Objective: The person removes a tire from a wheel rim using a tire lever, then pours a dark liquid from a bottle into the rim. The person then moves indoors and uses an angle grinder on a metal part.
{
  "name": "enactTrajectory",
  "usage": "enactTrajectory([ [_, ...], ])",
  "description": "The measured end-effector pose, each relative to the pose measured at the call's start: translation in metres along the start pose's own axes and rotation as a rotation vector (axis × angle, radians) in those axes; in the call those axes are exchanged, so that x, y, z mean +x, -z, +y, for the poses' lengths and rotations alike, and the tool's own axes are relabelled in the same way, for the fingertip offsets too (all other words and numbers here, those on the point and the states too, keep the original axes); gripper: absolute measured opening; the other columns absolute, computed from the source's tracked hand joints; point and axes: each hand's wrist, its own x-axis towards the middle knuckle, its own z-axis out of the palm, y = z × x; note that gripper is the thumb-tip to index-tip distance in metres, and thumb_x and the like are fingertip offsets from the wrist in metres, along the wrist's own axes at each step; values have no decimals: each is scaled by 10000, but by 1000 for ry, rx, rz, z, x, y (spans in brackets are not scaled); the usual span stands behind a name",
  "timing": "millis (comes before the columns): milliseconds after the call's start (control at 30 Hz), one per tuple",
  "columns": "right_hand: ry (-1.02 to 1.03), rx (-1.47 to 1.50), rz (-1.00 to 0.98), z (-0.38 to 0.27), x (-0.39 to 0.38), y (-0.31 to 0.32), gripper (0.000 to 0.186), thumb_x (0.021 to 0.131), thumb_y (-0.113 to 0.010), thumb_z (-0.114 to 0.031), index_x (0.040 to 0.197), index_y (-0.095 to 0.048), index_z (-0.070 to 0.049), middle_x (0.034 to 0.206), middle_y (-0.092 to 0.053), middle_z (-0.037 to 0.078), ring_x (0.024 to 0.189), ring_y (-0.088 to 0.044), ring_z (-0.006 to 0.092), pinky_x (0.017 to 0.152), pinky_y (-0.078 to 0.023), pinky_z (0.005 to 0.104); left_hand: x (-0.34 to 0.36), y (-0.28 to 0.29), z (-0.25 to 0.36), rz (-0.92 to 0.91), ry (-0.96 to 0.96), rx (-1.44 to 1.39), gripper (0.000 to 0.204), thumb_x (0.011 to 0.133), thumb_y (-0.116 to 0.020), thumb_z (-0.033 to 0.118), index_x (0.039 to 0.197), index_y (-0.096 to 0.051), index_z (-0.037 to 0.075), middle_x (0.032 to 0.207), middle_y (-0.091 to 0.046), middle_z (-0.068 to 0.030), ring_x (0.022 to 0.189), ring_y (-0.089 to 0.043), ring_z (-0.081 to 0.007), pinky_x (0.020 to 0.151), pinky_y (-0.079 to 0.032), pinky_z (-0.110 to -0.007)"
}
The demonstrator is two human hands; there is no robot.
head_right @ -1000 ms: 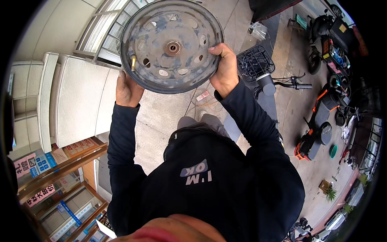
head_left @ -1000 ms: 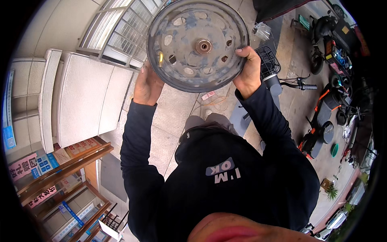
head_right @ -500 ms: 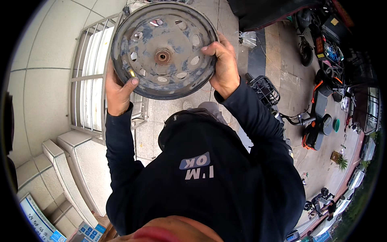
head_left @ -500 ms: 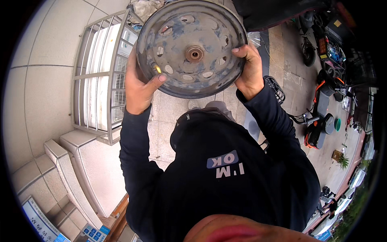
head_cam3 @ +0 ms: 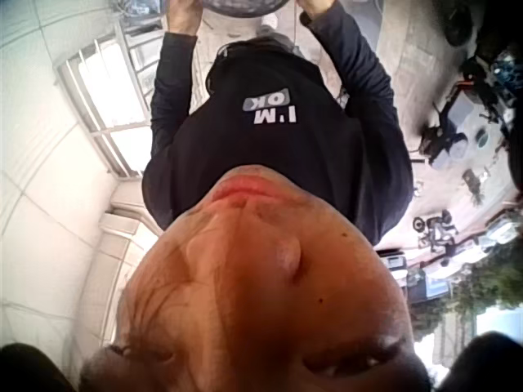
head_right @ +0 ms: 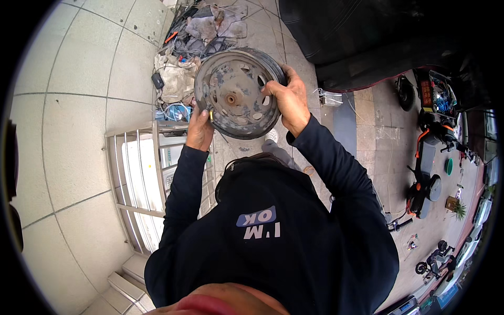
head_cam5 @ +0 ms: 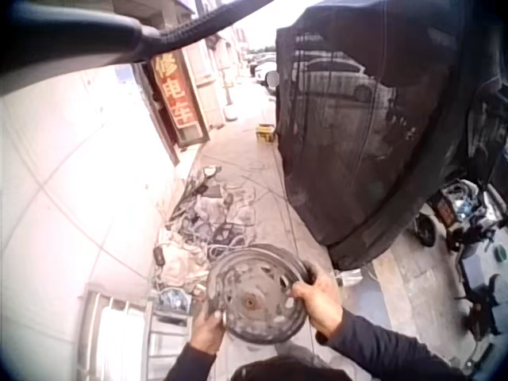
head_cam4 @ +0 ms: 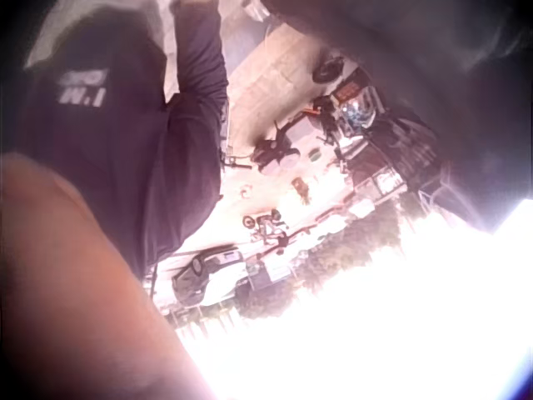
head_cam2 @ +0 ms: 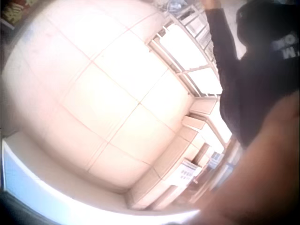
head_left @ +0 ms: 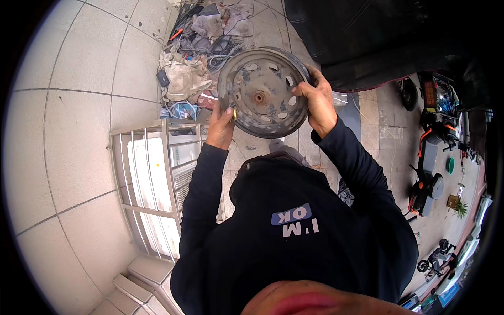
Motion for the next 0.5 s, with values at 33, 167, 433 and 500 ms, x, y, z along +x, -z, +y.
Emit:
enactTrajectory([
  [33,-68,-2,-17,-7,27,-8,747,683,-677,-24,1375,-461,156,1166,-638,202,1034,-631,237,911,-504,296,20,8,-5,8,50,-91,698,959,-698,259,1512,-362,-3,1459,-530,-146,1328,-522,-286,1128,-400,-461],
  [167,-70,-143,-175,-37,172,-58,795,722,-761,-126,1405,-447,132,1203,-633,222,1084,-629,267,958,-492,314,159,19,21,87,141,-362,503,991,-621,239,1421,-488,15,1393,-596,-121,1270,-574,-286,1110,-425,-470],
  [433,111,-585,-297,-44,500,-5,666,853,-761,-182,1444,-497,-24,1342,-543,179,1106,-600,242,909,-527,355,465,110,39,460,160,-289,438,903,-584,163,1308,-574,-5,1288,-657,-137,1223,-612,-298,1083,-467,-466],
  [500,-89,-709,-110,-28,564,44,662,850,-753,-168,1438,-498,-1,1292,-567,204,984,-647,217,873,-534,350,546,152,26,550,174,-335,517,865,-590,192,1355,-537,36,1350,-613,-148,1239,-593,-334,1089,-456,-511],
])
